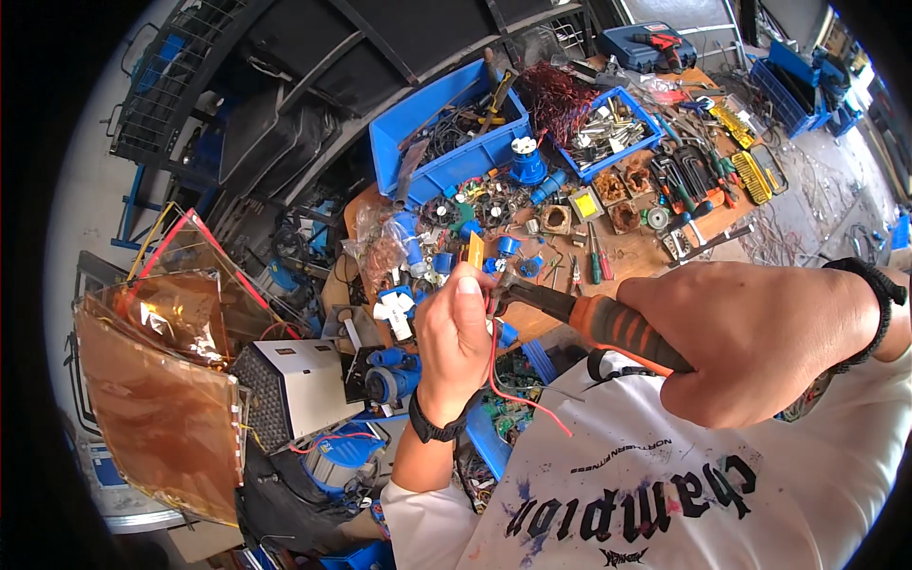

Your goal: The person uses orange-handled pliers to strip the insulation from the ends of red and green wires. They then twist the exposed copper strands together and manipulate the wire bundle with their hands, likely preparing it for a connection or soldering.

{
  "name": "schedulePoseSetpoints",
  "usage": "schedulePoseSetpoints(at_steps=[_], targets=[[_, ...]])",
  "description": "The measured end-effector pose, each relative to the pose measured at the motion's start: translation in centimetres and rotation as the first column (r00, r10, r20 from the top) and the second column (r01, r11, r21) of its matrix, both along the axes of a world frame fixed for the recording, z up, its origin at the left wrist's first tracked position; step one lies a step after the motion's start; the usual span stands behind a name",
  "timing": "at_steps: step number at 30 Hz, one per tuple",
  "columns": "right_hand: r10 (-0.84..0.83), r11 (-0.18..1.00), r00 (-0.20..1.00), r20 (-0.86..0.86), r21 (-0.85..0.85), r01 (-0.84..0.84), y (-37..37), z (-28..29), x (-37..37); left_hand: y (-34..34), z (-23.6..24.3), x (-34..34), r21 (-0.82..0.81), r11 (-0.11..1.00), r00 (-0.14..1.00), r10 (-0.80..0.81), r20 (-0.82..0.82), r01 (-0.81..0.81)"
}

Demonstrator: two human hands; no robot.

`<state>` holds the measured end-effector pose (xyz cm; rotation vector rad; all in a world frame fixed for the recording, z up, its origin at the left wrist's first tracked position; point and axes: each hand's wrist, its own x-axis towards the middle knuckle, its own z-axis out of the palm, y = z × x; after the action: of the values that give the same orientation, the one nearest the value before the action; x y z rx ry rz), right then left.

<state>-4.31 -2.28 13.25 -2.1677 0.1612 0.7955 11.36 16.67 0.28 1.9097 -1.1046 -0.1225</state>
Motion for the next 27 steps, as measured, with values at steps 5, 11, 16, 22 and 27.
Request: schedulePoseSetpoints(at_steps=[5, 11, 16, 22, 27], targets=[[0.009, 1.000, 1.000, 0.015, -0.024, -0.009, -0.13, -0.35, -0.19, -0.36, 0.38, -0.29, -0.031, 0.999, 0.999, 0.010, 0.054, -0.008], [0.010, 1.000, 0.999, 0.032, -0.010, -0.010, -0.05, 0.01, -0.17, -0.44, 0.70, -0.52, 0.017, 1.000, 0.997, 0.024, 0.069, -0.025], [-0.003, 1.000, 0.988, 0.157, 0.015, 0.001, 0.05, -0.51, -0.47, -0.48, 0.53, -0.45, 0.042, 0.997, 0.991, 0.053, 0.121, -0.059], [-0.005, 1.000, 0.992, 0.125, 0.003, 0.005, 0.39, -0.41, -0.55, -0.64, 0.33, -0.37, 0.034, 0.998, 0.984, 0.055, 0.169, -0.062], [0.022, 1.000, 0.996, 0.087, -0.003, -0.022, 0.41, -0.42, 0.05, -0.70, 0.14, -0.13, 0.000, 0.997, 0.992, 0.074, 0.105, -0.075]])
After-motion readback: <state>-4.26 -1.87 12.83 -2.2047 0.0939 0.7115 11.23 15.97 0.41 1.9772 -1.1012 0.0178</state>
